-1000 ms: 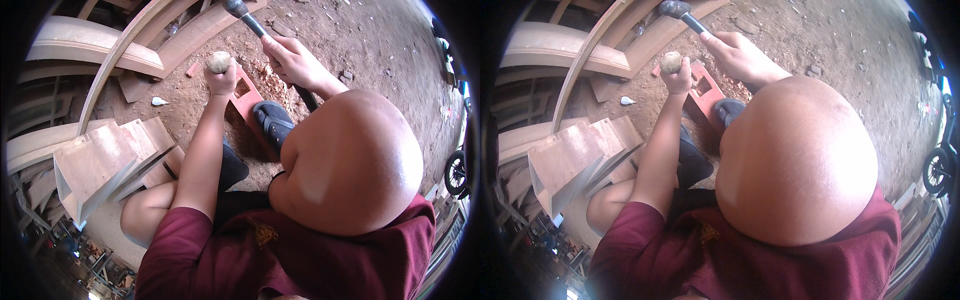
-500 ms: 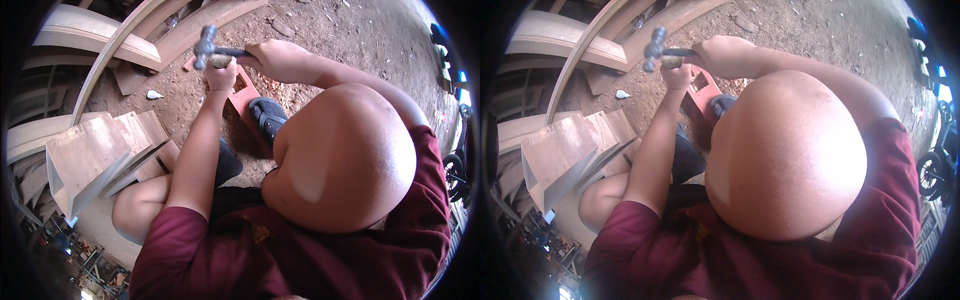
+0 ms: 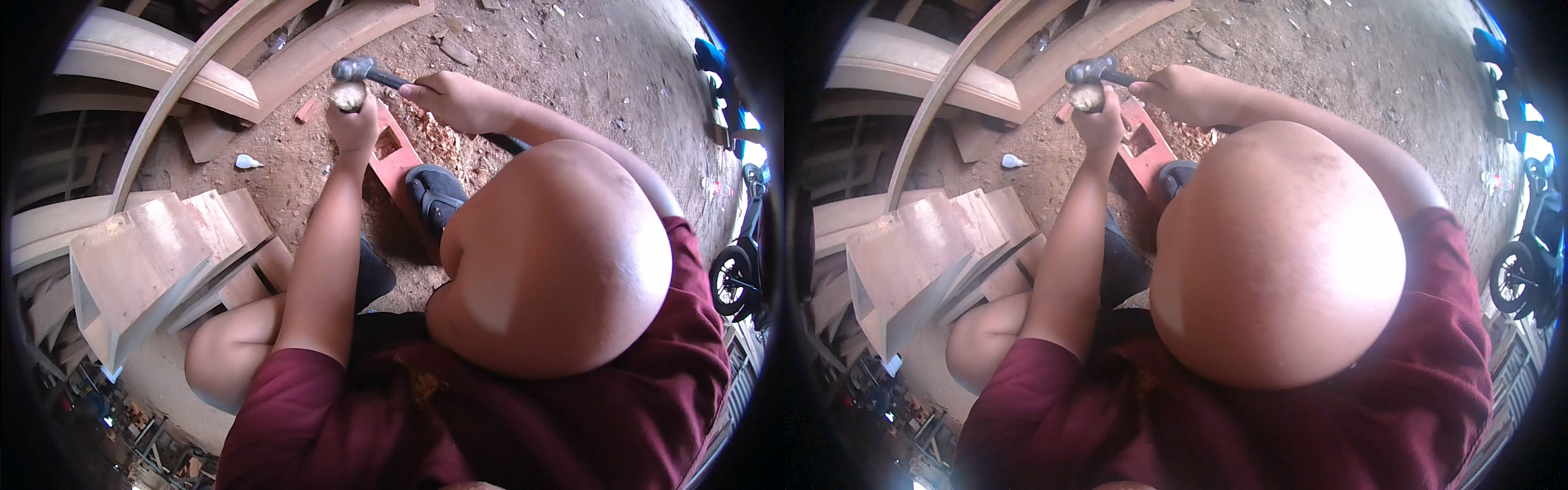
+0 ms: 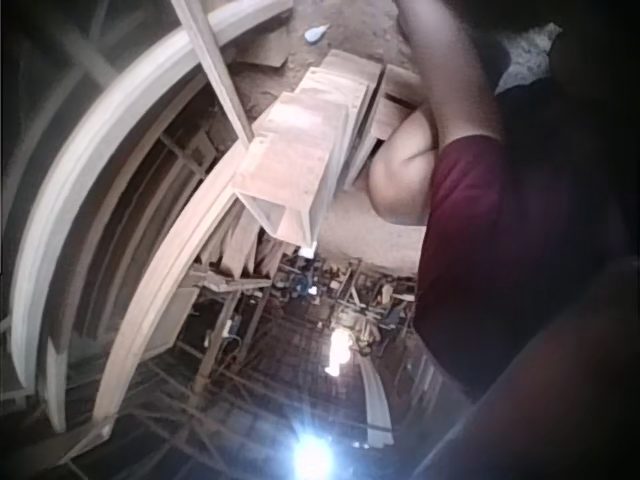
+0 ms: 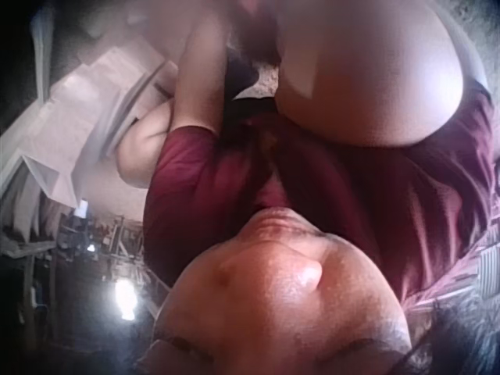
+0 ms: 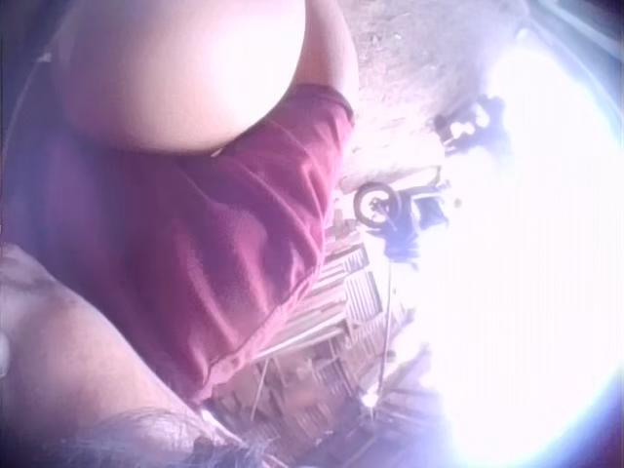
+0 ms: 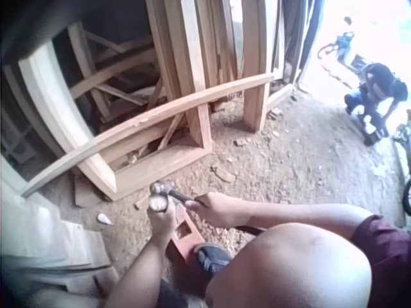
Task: The person sits on the ground and uses a hammer to strike a chisel, carving a small piece of wood held against a red brick. The person repeatedly adjusts the wood and strikes it to shape the material.
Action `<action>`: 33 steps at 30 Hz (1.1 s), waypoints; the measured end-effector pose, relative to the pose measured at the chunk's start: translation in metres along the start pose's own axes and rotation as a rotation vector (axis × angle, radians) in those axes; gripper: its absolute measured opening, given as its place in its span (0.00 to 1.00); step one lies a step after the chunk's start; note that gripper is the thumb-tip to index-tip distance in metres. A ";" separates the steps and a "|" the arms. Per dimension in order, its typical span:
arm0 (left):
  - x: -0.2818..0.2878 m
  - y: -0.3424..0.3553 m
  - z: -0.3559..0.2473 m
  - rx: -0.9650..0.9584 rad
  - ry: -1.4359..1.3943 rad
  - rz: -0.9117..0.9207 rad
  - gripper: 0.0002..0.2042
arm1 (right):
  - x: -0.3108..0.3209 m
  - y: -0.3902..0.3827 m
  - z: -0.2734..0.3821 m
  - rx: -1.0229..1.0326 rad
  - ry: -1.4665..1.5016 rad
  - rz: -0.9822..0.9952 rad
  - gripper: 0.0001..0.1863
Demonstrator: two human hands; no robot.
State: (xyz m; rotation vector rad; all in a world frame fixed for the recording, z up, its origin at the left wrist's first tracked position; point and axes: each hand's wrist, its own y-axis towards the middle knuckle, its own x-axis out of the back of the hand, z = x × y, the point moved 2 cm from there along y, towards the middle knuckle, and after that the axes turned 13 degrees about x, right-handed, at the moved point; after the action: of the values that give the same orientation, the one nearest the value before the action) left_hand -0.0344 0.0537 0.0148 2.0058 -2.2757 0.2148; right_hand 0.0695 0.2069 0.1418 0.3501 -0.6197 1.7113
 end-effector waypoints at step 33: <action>-0.025 -0.005 0.003 -0.336 0.069 0.075 0.08 | 0.074 -0.028 0.070 0.298 -0.057 -0.435 0.24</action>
State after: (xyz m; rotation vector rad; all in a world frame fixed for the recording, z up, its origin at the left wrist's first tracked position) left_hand -0.0263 0.0769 0.0080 1.7211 -2.1742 -0.0874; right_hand 0.0723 0.2297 0.2448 0.6936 -0.2966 1.3730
